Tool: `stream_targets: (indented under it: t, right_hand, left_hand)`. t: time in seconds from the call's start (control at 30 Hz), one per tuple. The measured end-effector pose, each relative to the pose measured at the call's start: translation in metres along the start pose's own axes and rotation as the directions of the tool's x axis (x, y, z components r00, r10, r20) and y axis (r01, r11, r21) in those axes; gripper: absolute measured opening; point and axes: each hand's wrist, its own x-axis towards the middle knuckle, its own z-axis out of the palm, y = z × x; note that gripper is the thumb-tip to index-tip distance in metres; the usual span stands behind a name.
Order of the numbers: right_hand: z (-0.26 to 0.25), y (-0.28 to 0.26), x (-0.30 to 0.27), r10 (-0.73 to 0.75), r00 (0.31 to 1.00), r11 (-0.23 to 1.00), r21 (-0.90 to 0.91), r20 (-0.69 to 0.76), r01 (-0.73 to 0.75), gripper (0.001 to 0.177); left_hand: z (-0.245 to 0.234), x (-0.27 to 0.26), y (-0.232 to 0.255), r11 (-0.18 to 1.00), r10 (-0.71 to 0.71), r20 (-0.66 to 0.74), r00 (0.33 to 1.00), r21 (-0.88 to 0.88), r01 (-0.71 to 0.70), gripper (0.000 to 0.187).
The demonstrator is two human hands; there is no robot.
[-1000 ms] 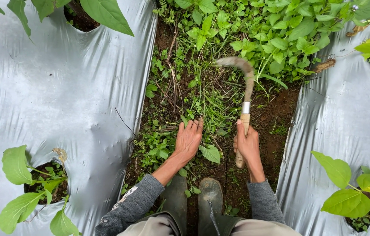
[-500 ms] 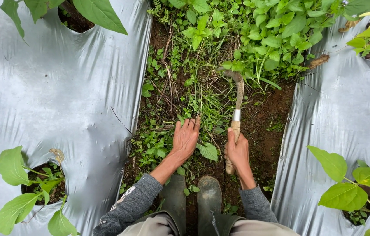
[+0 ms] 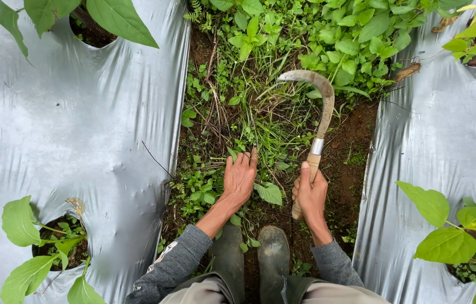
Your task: The person uses a sickle to cut weeds growing between two rows of plants covered with plastic mulch. They repeatedly swing the tool to sever the weeds at the base and gather the cut vegetation with their left hand.
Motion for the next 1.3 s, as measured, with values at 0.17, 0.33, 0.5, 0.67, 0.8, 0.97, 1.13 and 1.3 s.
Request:
stream_targets:
  t: [0.17, 0.33, 0.5, 0.67, 0.8, 0.97, 1.13, 1.3]
  right_hand:
    - [0.006, -0.026, 0.022, 0.039, 0.998, 0.997, 0.071, 0.052, -0.042, 0.039]
    - [-0.017, 0.04, -0.004, 0.237, 0.952, 0.969, 0.03, 0.194, -0.247, 0.042]
    - [-0.052, 0.074, -0.025, 0.383, 0.873, 0.897, 0.105, 0.302, -0.429, 0.048]
    - [-0.043, 0.052, -0.015, 0.223, 0.949, 0.961, 0.114, 0.222, -0.253, 0.041]
    - [-0.03, 0.034, 0.008, 0.14, 0.99, 0.947, 0.295, -0.022, -0.128, 0.042]
    - [-0.021, 0.028, 0.023, 0.229, 0.966, 0.945, 0.211, 0.117, -0.25, 0.044]
    - [-0.021, 0.065, -0.025, 0.368, 0.883, 0.915, 0.055, 0.292, -0.4, 0.044]
    - [-0.039, 0.075, -0.035, 0.39, 0.839, 0.9, 0.038, 0.379, -0.435, 0.052]
  left_hand:
    - [0.029, 0.002, -0.004, 1.0, 0.001, 0.003, 1.0, 0.029, -0.001, 0.079]
    - [-0.034, -0.006, 0.01, 0.999, -0.034, -0.029, 0.999, -0.021, 0.033, 0.09]
    - [-0.044, 0.0, 0.014, 1.0, -0.015, -0.019, 1.0, 0.011, 0.016, 0.112]
    - [-0.054, 0.014, 0.017, 0.999, -0.046, 0.044, 0.998, 0.024, 0.045, 0.116]
    - [-0.033, 0.01, 0.007, 0.997, -0.075, 0.065, 0.995, 0.024, 0.073, 0.117]
    - [-0.028, 0.012, 0.009, 0.996, -0.085, 0.09, 0.992, 0.037, 0.082, 0.118]
    - [-0.044, 0.005, 0.012, 0.997, -0.071, 0.108, 0.992, 0.006, 0.071, 0.123]
    - [-0.067, 0.001, 0.02, 0.995, -0.103, 0.076, 0.992, 0.01, 0.103, 0.123]
